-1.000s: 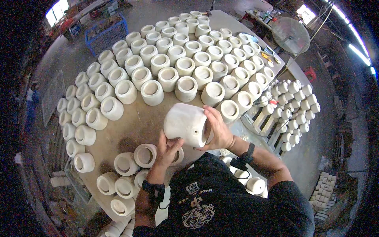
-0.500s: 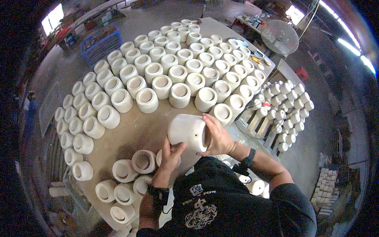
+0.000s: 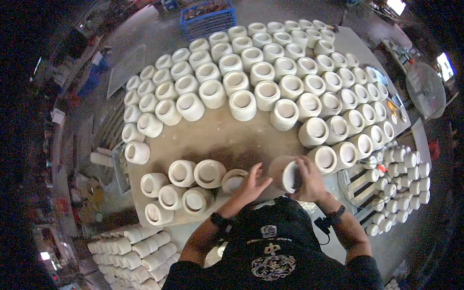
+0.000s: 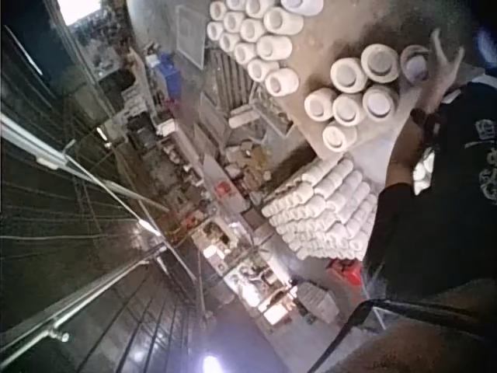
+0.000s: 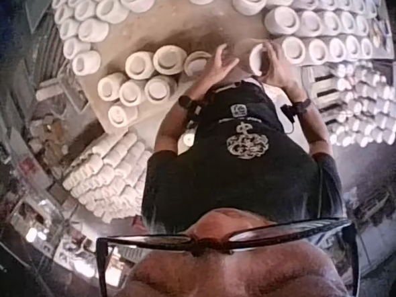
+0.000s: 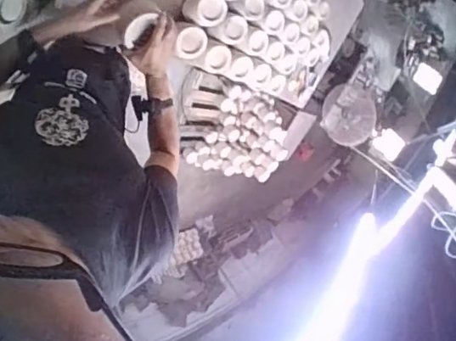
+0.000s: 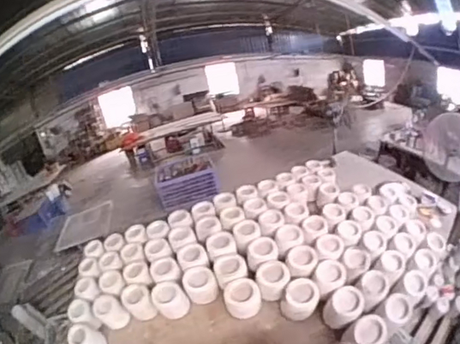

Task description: The recorder is inspecting and organizing unglazed ceramic pots on a table and floor within a large workshop.

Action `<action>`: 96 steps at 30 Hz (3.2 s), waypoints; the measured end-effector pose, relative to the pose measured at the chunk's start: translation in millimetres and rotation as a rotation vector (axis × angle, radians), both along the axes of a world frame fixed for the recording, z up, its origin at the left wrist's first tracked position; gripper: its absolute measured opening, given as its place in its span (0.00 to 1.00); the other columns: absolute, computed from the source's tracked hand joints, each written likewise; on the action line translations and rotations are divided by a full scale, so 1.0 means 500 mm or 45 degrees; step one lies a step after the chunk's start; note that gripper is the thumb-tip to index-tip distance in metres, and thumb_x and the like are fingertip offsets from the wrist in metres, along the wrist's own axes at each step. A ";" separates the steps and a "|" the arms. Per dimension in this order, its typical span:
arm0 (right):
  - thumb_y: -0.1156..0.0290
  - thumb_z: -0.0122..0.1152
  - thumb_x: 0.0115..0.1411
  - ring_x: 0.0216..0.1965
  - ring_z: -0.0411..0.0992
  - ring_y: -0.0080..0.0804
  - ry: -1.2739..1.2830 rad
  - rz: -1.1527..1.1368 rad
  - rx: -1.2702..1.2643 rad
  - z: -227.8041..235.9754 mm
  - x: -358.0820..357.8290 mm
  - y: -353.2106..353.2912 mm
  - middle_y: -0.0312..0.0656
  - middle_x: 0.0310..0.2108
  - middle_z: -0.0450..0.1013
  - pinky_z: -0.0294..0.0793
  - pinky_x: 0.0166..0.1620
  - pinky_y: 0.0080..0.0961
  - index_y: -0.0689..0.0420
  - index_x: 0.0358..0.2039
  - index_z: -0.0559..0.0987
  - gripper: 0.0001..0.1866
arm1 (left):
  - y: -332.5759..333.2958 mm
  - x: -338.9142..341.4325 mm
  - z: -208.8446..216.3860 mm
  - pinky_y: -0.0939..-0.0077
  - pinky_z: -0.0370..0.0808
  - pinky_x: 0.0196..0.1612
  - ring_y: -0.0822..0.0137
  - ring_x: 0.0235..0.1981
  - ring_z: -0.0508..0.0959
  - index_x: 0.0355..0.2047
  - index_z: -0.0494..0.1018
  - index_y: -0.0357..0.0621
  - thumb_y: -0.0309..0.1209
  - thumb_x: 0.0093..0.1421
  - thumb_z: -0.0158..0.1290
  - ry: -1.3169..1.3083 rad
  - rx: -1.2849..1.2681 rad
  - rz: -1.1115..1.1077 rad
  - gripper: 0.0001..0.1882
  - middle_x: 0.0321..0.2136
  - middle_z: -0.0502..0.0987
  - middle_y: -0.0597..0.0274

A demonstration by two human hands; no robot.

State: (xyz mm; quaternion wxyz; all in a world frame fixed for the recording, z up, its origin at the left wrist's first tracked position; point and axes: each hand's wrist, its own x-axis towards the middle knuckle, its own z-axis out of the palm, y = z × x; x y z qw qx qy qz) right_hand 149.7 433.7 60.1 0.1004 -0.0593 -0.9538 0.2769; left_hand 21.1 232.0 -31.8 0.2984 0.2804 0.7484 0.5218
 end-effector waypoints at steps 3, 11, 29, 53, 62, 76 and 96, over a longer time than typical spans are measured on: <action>0.61 0.80 0.25 0.58 0.59 0.62 -0.155 0.059 -0.127 -0.092 0.000 0.035 0.62 0.57 0.59 0.64 0.59 0.46 0.64 0.60 0.60 0.60 | -0.046 -0.001 0.006 0.57 0.67 0.58 0.46 0.54 0.71 0.59 0.59 0.34 0.37 0.55 0.63 0.345 -0.133 0.025 0.37 0.51 0.71 0.40; 0.58 0.77 0.31 0.55 0.61 0.57 -0.310 0.328 0.015 -0.226 -0.003 0.044 0.59 0.57 0.58 0.63 0.58 0.47 0.60 0.63 0.57 0.58 | -0.112 -0.022 0.007 0.40 0.41 0.67 0.38 0.67 0.46 0.62 0.60 0.50 0.44 0.34 0.71 0.914 -0.815 -0.155 0.53 0.64 0.51 0.42; 0.57 0.73 0.37 0.49 0.65 0.56 -0.267 0.080 0.013 -0.201 0.046 0.027 0.56 0.50 0.64 0.67 0.51 0.47 0.59 0.58 0.64 0.47 | -0.140 -0.014 -0.043 0.37 0.40 0.67 0.30 0.66 0.43 0.64 0.56 0.49 0.39 0.34 0.71 0.928 -0.865 -0.128 0.55 0.63 0.50 0.37; 0.58 0.77 0.34 0.63 0.51 0.65 -0.488 0.000 0.091 -0.192 0.060 0.063 0.64 0.60 0.52 0.56 0.64 0.51 0.57 0.66 0.52 0.60 | -0.188 0.005 -0.089 0.49 0.47 0.69 0.44 0.68 0.51 0.65 0.58 0.54 0.31 0.52 0.54 1.306 -0.633 -0.342 0.37 0.66 0.53 0.43; 0.55 0.73 0.40 0.65 0.48 0.64 -0.337 0.086 0.272 -0.234 0.062 0.074 0.65 0.63 0.50 0.49 0.66 0.57 0.66 0.63 0.53 0.56 | -0.261 0.058 0.007 0.47 0.50 0.67 0.38 0.65 0.53 0.65 0.57 0.48 0.43 0.49 0.63 0.785 -0.578 0.147 0.44 0.63 0.55 0.42; 0.60 0.68 0.48 0.55 0.65 0.55 -0.431 0.251 -0.082 -0.119 -0.094 -0.080 0.57 0.52 0.67 0.66 0.56 0.46 0.62 0.58 0.63 0.40 | -0.667 -0.011 -0.016 0.48 0.63 0.58 0.40 0.55 0.65 0.61 0.59 0.40 0.42 0.52 0.62 0.730 -1.085 1.196 0.40 0.52 0.65 0.38; 0.30 0.59 0.48 0.48 0.66 0.67 -0.942 0.071 0.217 -0.189 -0.283 -0.512 0.71 0.48 0.62 0.68 0.51 0.56 0.58 0.68 0.47 0.60 | -0.690 -0.136 -0.068 0.46 0.66 0.47 0.42 0.46 0.69 0.39 0.79 0.45 0.56 0.56 0.51 0.511 -1.298 1.085 0.27 0.42 0.72 0.41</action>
